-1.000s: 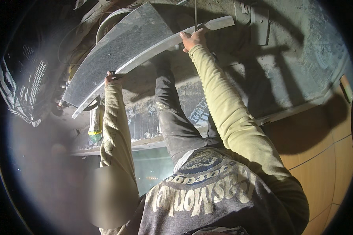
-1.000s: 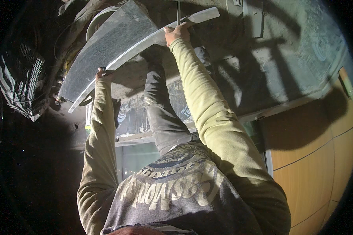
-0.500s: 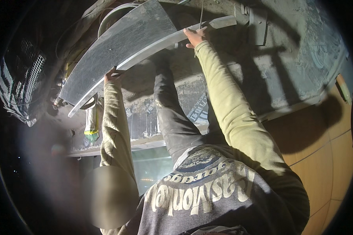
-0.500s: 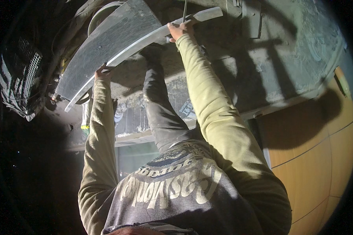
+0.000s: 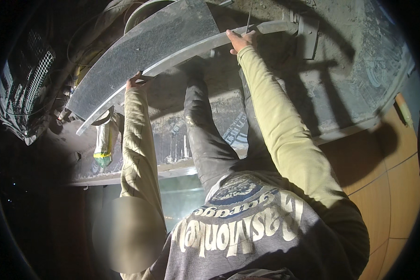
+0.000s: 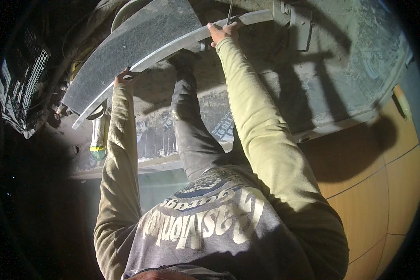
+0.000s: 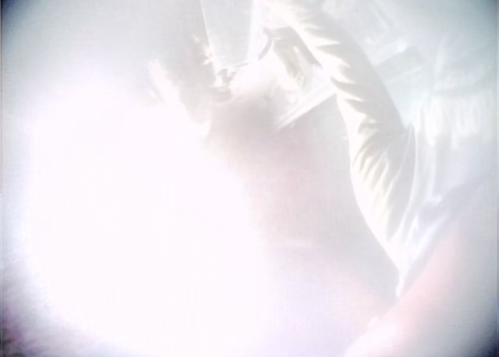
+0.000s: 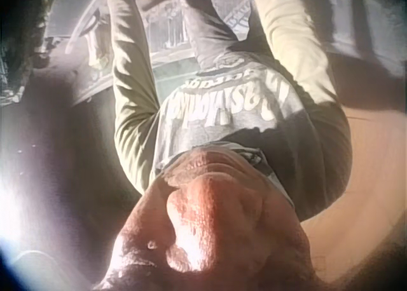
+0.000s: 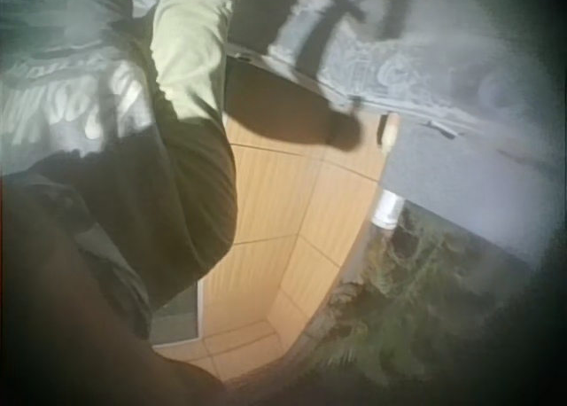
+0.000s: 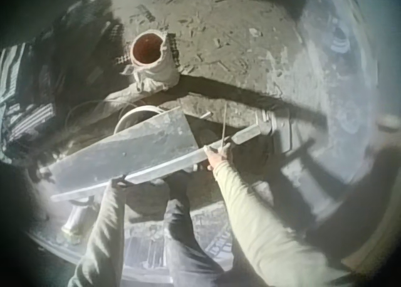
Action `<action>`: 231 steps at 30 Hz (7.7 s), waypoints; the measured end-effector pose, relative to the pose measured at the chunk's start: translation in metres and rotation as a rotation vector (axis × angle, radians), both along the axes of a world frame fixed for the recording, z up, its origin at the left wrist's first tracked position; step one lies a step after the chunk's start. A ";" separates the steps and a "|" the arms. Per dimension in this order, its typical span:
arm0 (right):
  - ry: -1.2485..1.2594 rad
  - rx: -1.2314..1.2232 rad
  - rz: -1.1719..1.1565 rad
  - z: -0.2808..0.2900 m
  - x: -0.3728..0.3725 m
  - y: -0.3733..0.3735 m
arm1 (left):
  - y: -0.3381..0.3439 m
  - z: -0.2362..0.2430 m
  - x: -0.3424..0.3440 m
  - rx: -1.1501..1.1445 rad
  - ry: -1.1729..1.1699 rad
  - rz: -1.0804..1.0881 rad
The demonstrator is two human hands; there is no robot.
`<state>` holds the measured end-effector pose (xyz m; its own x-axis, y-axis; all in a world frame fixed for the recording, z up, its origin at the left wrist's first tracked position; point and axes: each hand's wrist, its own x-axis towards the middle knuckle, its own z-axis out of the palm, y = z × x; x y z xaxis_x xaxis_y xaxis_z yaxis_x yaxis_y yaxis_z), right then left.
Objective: The person measures and marks a dark rectangular tile using a long white straightedge and a pencil. They repeatedly reposition the straightedge, draw lines, and adjust the tile's orientation on a cluttered construction surface.
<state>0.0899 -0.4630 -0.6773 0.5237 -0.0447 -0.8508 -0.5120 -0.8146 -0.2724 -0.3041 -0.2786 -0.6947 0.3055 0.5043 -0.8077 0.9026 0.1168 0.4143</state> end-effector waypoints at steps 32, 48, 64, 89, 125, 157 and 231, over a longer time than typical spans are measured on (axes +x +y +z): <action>0.051 -0.074 0.174 -0.007 -0.001 -0.013 | 0.012 -0.029 -0.007 -0.568 0.046 1.557; 0.085 0.110 -0.029 0.002 -0.008 -0.010 | 0.008 -0.043 -0.029 -0.438 0.047 1.060; 0.136 0.171 -0.275 -0.008 -0.026 -0.004 | -0.019 -0.055 -0.063 -0.239 -0.276 1.831; 0.463 0.656 -0.826 -0.037 0.001 -0.081 | -0.033 -0.012 -0.026 -0.190 0.204 1.342; 0.141 0.331 -0.477 -0.018 -0.028 -0.029 | -0.002 -0.035 -0.079 -0.331 -0.027 1.456; 0.107 0.285 -0.339 -0.011 -0.027 -0.032 | 0.008 -0.048 -0.102 -0.407 -0.050 1.358; -0.363 0.492 1.536 0.014 -0.445 0.263 | 0.012 0.001 -0.199 -0.054 0.077 1.644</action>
